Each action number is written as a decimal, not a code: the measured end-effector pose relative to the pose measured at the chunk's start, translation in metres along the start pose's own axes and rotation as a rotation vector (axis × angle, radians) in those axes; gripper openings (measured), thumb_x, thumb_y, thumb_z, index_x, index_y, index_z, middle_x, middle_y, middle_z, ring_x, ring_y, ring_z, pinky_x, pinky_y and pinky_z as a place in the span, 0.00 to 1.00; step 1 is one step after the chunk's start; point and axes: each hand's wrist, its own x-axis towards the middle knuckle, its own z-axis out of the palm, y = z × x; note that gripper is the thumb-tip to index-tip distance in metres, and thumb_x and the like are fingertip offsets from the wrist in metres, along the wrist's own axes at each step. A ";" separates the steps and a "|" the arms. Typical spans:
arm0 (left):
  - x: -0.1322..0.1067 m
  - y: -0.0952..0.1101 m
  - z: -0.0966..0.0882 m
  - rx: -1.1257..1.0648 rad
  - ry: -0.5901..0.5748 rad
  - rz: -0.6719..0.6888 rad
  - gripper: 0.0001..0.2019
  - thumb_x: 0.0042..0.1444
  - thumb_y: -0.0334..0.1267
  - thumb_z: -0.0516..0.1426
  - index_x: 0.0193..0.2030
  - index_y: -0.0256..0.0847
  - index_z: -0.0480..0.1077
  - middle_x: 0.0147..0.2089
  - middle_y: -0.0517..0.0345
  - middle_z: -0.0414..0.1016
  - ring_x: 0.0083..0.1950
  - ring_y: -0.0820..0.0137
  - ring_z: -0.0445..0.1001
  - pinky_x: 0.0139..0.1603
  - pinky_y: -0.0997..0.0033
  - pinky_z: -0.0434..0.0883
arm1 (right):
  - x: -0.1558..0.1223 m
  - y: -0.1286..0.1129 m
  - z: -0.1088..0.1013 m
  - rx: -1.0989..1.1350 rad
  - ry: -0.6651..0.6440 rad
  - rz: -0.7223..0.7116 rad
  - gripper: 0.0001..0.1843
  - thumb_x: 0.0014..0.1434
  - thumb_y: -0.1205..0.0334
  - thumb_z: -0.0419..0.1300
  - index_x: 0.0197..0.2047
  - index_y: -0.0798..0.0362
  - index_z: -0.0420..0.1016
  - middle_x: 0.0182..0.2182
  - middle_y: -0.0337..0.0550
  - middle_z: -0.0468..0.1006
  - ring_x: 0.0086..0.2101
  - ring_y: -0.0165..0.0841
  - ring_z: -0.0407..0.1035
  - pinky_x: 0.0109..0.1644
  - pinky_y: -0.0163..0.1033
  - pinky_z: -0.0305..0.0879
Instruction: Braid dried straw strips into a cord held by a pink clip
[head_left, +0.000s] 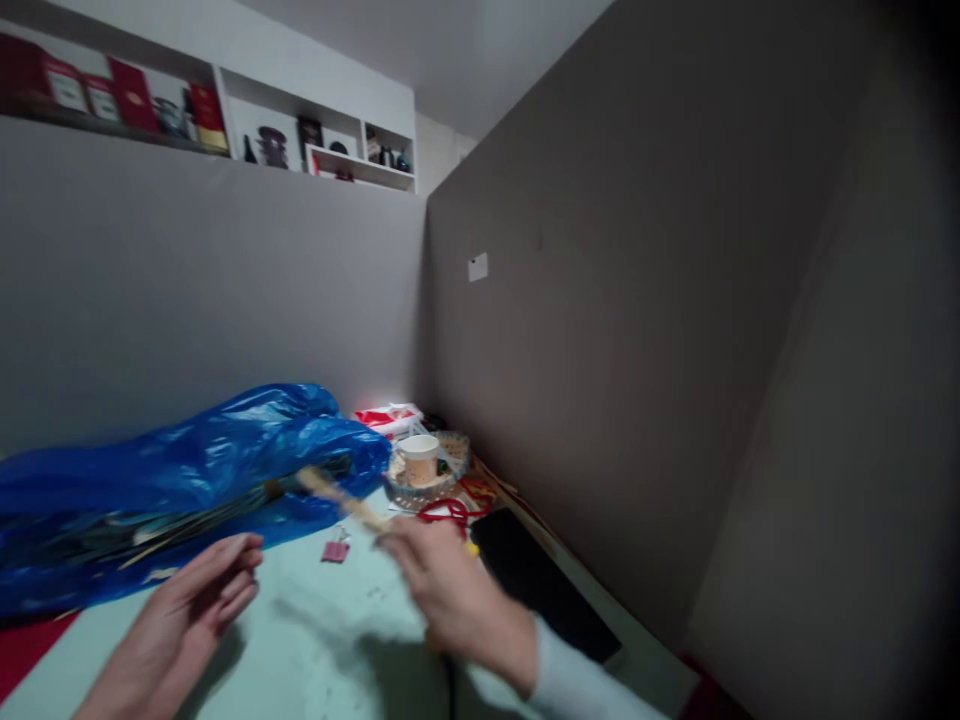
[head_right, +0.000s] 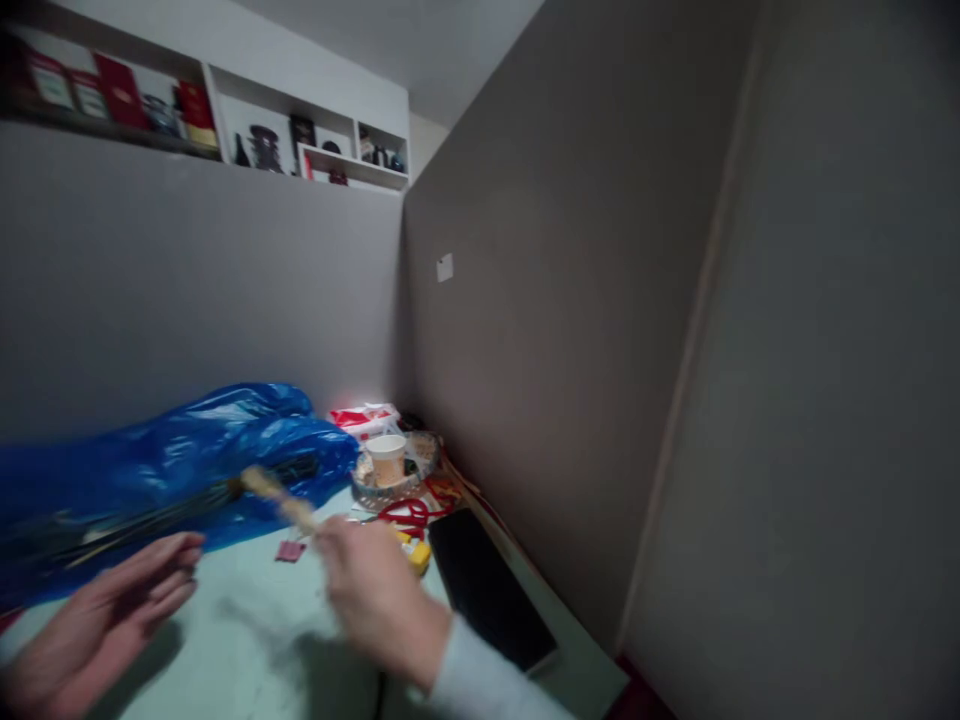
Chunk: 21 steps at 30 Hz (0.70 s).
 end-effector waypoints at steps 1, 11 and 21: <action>-0.002 0.003 0.003 0.077 -0.071 0.079 0.10 0.42 0.43 0.66 0.30 0.41 0.74 0.27 0.62 0.73 0.21 0.78 0.63 0.20 0.79 0.63 | 0.000 0.010 -0.013 -0.133 0.091 0.084 0.16 0.68 0.58 0.47 0.43 0.50 0.76 0.31 0.44 0.79 0.28 0.33 0.70 0.29 0.33 0.56; 0.000 0.002 -0.002 0.655 -0.100 0.531 0.09 0.52 0.41 0.59 0.23 0.44 0.74 0.25 0.57 0.75 0.29 0.65 0.68 0.33 0.70 0.62 | 0.024 0.062 -0.061 -0.694 0.146 -0.015 0.11 0.61 0.68 0.53 0.44 0.56 0.73 0.41 0.57 0.77 0.42 0.47 0.70 0.44 0.46 0.60; 0.105 0.015 -0.045 1.010 0.077 0.885 0.16 0.56 0.33 0.51 0.44 0.43 0.79 0.50 0.48 0.79 0.54 0.55 0.70 0.59 0.52 0.65 | 0.137 -0.046 0.038 -0.566 -0.188 -0.754 0.18 0.53 0.80 0.54 0.43 0.54 0.75 0.39 0.44 0.78 0.40 0.32 0.70 0.42 0.33 0.62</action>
